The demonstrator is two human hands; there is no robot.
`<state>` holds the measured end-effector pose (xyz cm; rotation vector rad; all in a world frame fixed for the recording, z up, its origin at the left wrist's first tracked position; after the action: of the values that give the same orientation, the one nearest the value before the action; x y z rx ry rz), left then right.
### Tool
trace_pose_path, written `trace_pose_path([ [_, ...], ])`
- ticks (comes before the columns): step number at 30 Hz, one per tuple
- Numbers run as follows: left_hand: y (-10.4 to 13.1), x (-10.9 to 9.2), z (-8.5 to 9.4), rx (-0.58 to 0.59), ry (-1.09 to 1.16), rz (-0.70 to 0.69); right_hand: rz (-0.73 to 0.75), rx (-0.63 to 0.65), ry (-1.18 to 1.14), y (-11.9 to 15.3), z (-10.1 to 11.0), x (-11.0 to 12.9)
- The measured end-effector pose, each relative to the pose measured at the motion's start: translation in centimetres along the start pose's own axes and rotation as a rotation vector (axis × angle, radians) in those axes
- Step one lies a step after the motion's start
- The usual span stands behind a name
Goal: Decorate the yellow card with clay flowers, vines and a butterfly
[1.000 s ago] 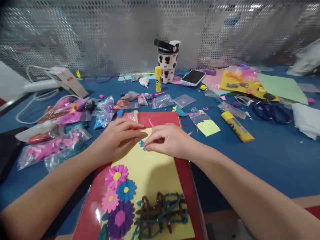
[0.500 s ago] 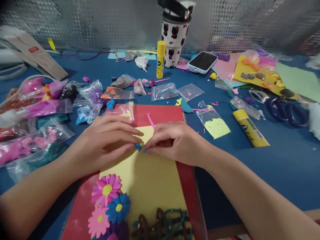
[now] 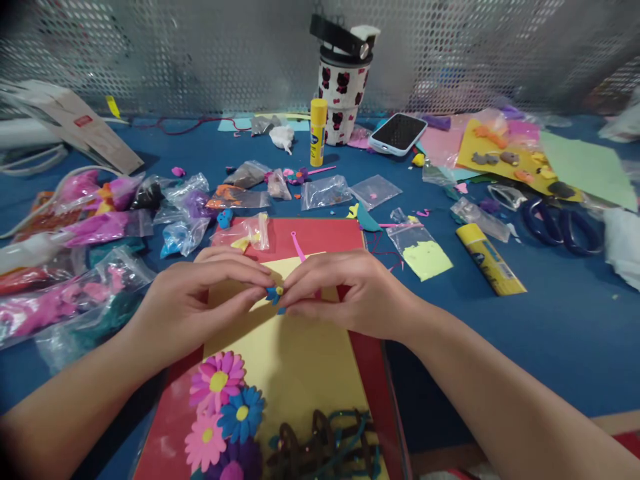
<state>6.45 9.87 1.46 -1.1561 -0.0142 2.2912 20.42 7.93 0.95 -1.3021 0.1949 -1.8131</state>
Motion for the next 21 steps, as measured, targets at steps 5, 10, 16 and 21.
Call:
trace_pose_path([
  [5, 0.0, 0.2, 0.0, 0.013, 0.049, 0.072, 0.002, -0.009, -0.021, -0.1, 0.2, 0.1],
  [10, 0.2, 0.3, 0.2, -0.013, 0.008, 0.096, -0.007, -0.025, 0.029, -0.1, 0.4, 0.2],
  [16, 0.3, 0.1, 0.5, -0.075, -0.056, 0.073, -0.052, -0.085, 0.091, 0.0, 1.0, 0.0],
  [21, 0.3, 0.1, 0.5, -0.073, -0.052, 0.094, -0.055, -0.090, 0.052, 0.0, 0.9, 0.0],
])
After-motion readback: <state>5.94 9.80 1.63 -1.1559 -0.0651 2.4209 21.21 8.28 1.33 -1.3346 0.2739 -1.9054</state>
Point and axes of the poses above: each hand's wrist, its own y-axis away from the middle knuckle, its own z-axis out of the back of the hand, x = y × z, the point moved 8 cm from there along -y, towards the middle knuckle, and after that the axes turned 9 degrees about z, right-handed, at the moved point
